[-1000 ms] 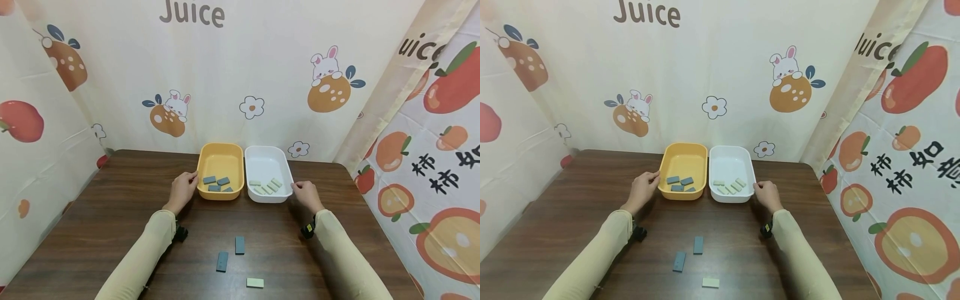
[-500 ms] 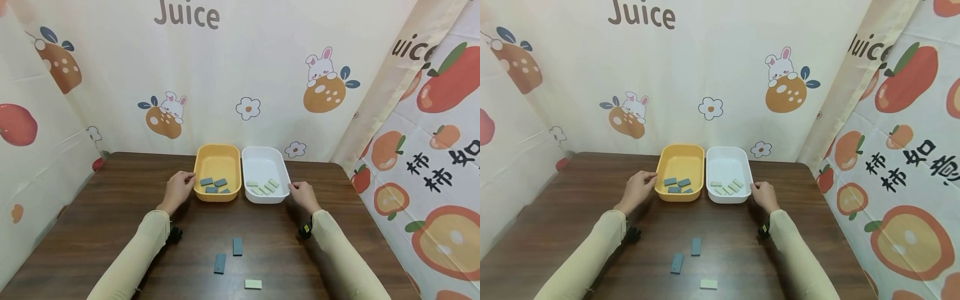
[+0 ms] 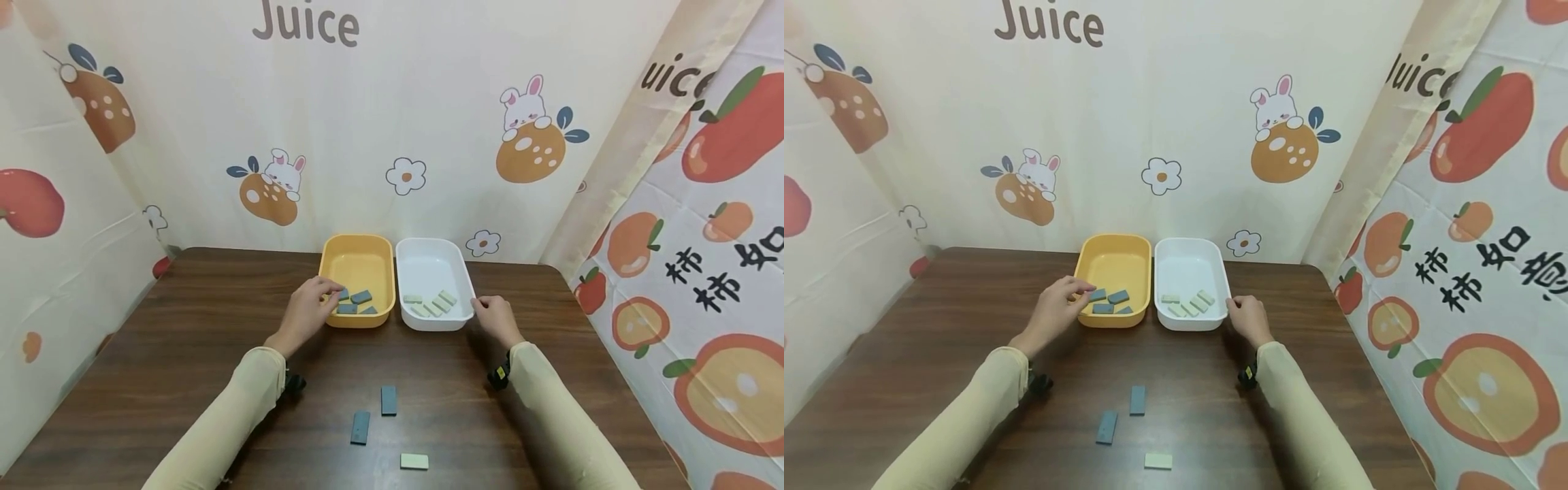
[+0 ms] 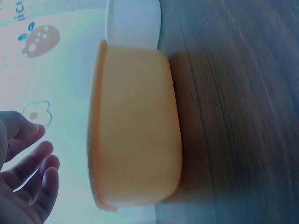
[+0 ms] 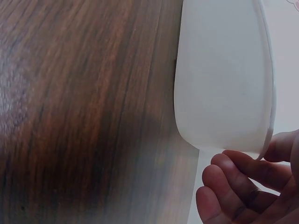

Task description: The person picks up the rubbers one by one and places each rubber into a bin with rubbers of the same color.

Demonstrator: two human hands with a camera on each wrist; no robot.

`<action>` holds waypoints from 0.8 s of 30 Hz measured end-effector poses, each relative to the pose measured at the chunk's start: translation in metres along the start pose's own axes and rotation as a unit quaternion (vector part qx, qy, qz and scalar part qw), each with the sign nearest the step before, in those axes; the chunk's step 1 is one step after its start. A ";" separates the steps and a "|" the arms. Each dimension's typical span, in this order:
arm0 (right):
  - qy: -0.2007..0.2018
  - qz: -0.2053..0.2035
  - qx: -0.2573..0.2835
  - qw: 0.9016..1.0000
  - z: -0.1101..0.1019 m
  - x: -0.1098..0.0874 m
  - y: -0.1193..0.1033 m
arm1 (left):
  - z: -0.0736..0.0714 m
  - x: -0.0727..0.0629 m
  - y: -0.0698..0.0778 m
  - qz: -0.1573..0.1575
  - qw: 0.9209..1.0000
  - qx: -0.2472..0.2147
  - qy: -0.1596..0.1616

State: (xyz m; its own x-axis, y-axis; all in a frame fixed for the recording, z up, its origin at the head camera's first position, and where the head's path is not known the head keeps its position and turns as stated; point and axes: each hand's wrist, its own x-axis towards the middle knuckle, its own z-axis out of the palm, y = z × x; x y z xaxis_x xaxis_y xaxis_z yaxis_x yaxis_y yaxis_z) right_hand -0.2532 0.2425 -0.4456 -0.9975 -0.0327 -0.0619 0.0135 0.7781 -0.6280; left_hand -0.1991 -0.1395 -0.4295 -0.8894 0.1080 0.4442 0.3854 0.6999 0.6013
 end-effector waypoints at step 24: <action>0.009 -0.004 0.004 1.000 0.002 -0.002 0.002 | 0.022 -0.026 0.045 0.145 0.967 0.026 -0.206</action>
State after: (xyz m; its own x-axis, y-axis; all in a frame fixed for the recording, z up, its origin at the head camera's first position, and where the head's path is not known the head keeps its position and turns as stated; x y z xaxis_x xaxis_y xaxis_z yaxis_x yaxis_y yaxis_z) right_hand -0.2507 0.2432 -0.4486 -0.9987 -0.0281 -0.0435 0.0059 0.7733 -0.6340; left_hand -0.1642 -0.0950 -0.4283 -0.7724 0.5702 0.2797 0.6299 0.6315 0.4522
